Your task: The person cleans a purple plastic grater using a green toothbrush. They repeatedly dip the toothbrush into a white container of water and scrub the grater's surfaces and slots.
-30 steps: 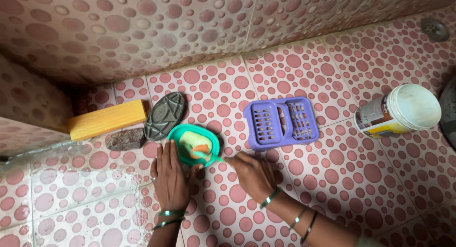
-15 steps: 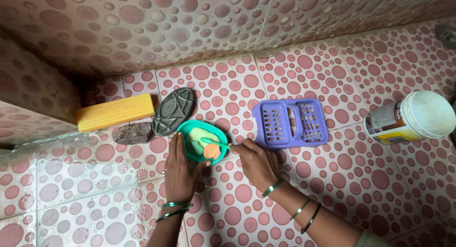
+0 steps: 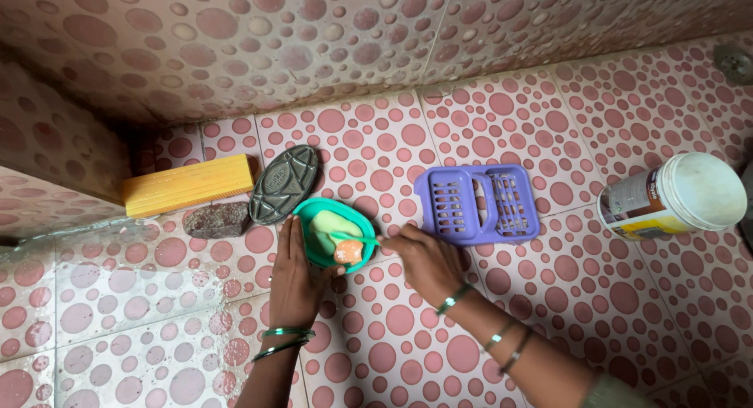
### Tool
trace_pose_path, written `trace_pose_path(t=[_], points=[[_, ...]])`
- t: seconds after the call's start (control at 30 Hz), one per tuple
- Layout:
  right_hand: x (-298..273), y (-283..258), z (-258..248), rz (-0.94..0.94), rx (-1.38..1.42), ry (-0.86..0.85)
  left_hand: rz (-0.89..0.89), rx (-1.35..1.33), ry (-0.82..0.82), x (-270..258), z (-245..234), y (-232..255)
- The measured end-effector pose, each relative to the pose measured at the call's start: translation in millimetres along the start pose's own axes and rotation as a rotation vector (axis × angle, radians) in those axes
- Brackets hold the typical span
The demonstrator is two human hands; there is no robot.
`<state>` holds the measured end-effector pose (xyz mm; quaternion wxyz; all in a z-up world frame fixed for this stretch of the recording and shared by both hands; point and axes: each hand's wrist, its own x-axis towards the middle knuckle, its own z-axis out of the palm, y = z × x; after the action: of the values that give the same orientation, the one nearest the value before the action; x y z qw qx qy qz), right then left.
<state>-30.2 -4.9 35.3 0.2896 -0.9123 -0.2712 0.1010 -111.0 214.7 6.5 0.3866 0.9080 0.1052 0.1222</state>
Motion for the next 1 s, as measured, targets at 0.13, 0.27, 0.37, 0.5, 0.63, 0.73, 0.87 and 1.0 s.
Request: trace_pose_path(t=[0.13,0.27,0.37,0.5,0.63,0.73,0.87,1.0], points=[[5.5,4.1,-1.9,-0.09,-0.115,0.129,0.098,0.058,0.036,2.4,2.3,-2.6],[18.8,-1.1,10.1,-0.129,-0.089,0.181,0.033,0.027,0.005,3.1,2.7,-2.7],[11.1,1.4,5.5,-0.237,-0.092,0.188,-0.032,0.028,-0.024,3.4,2.6,-0.6],[4.6,9.1,-10.5,-0.108,-0.172,0.085,0.024,0.058,0.011,5.1,1.6,1.2],[26.7,4.6,-2.1,-0.24,-0.174,0.186,-0.013,0.032,-0.009,5.0,1.5,1.8],[31.9,2.1,3.5,-0.287,-0.186,0.211,0.007,0.043,-0.009,4.5,0.8,-0.4],[9.5,11.2,-12.5,-0.274,-0.15,0.137,0.033,0.05,0.013,7.3,2.0,-3.1],[13.0,14.3,-18.4,-0.295,-0.233,0.101,0.05,0.05,0.031,2.2,4.6,-3.3]])
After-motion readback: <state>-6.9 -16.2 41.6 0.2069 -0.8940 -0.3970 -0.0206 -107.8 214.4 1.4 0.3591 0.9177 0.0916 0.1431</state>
